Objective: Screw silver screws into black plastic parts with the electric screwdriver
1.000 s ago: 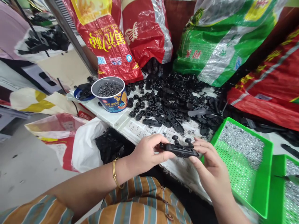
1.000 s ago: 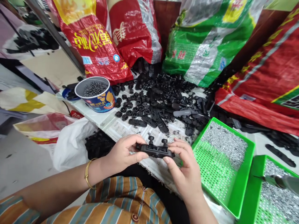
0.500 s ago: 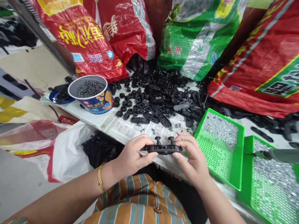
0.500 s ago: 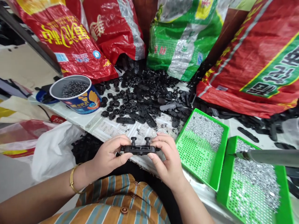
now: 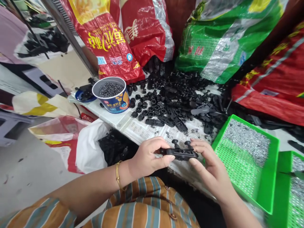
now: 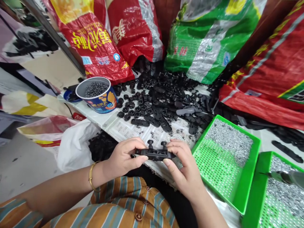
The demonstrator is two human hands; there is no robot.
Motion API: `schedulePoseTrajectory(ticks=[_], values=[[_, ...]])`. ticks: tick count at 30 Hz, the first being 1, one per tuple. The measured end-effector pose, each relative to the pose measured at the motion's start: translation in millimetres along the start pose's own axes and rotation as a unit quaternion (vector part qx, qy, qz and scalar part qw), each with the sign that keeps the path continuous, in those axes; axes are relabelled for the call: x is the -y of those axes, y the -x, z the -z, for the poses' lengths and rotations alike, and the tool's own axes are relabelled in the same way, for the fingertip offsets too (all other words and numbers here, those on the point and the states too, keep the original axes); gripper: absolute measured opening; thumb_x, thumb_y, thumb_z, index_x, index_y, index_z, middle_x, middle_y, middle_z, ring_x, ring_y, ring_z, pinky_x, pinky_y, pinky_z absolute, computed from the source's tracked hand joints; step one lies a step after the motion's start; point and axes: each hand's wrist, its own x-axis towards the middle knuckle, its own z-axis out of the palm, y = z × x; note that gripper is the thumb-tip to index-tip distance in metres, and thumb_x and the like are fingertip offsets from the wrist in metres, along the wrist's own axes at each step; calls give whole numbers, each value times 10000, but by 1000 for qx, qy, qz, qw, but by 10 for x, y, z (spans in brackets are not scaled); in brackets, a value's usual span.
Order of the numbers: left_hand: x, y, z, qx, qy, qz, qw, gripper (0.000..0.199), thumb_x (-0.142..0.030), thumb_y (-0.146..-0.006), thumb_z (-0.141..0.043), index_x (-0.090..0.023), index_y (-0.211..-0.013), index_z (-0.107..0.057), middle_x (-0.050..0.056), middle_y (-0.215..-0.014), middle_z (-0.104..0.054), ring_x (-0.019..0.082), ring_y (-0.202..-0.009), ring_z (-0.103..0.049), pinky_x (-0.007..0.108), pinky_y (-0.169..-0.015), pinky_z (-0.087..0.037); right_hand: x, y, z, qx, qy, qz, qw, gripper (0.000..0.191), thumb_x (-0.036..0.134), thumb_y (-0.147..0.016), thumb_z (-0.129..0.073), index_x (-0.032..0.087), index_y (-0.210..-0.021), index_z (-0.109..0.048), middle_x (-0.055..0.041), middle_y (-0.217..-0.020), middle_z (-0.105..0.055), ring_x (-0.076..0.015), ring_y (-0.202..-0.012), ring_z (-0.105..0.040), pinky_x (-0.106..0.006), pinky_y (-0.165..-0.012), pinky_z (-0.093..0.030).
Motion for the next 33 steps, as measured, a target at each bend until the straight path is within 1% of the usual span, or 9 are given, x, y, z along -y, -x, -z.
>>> schedulePoseTrajectory(ticks=[3, 7, 10, 13, 19, 23, 26, 30, 33], values=[[7, 14, 7, 13, 5, 36, 999, 115, -257, -775, -579, -143, -786, -569, 20, -725, -525, 107, -642, -486, 231, -571, -405, 28, -10, -3, -1, 12, 3, 1000, 123, 210, -809, -534, 230, -931, -528, -62, -1004, -533, -218, -1046, -476, -392, -898, -378], [0, 17, 20, 36, -35, 21, 999, 131, -272, -775, -570, -155, -829, -593, 26, -760, -549, 130, -707, -505, 264, -657, -417, 46, 7, -11, -30, 45, 24, 998, 114, 219, -796, -548, 227, -909, -543, -58, -953, -555, -227, -990, -500, -422, -885, -380], [6, 24, -13, 42, 24, 115, 992, 164, -326, -795, -540, -164, -794, -564, 12, -700, -551, 125, -653, -513, 262, -622, -420, 49, 22, -26, -49, 56, 23, 997, 96, 226, -792, -552, 226, -888, -552, -56, -926, -562, -232, -967, -508, -441, -884, -373], [18, 41, -65, 54, 133, 213, 966, 184, -356, -808, -518, -173, -796, -505, -10, -631, -546, 116, -594, -527, 247, -578, -427, 57, 21, -41, -59, 39, -1, 997, 75, 231, -788, -558, 226, -863, -556, -57, -912, -563, -231, -954, -514, -424, -846, -395], [3, 51, -47, 23, 70, 162, 984, 116, -268, -751, -583, -182, -783, -511, -5, -734, -527, 110, -639, -529, 235, -584, -425, 74, -1, -30, -67, 26, 1, 997, 116, 228, -761, -597, 230, -868, -553, -48, -892, -572, -224, -952, -520, -428, -871, -395], [-1, 45, -37, 31, 34, 119, 992, 105, -261, -747, -584, -176, -745, -523, 0, -715, -524, 105, -622, -489, 240, -577, -405, 87, -25, 9, -15, 21, 1, 1000, 119, 245, -766, -598, 221, -868, -542, -48, -902, -577, -217, -974, -516, -403, -864, -413], [20, 57, -84, 40, 64, 157, 985, 132, -285, -749, -581, -177, -744, -504, -2, -690, -539, 112, -623, -505, 245, -581, -412, 101, -41, 30, 29, 21, -13, 999, 92, 262, -797, -561, 210, -868, -536, -60, -904, -562, -205, -928, -521, -372, -795, -440], [39, 70, -126, 61, 122, 245, 960, 156, -310, -764, -558, -188, -808, -470, -12, -699, -552, 117, -636, -537, 245, -592, -429, 122, -58, 41, 25, 30, -20, 999, 82, 282, -807, -545, 208, -821, -512, -56, -858, -548, -198, -866, -517, -356, -736, -444], [-17, 27, -88, 64, 55, 220, 972, 320, -263, -705, -614, -203, -988, -476, 12, -870, -578, 144, -784, -558, 274, -705, -441, 152, -79, 59, 39, 58, -2, 998, 91, 275, -792, -560, 206, -810, -503, -53, -849, -553, -195, -846, -511, -364, -738, -434]])
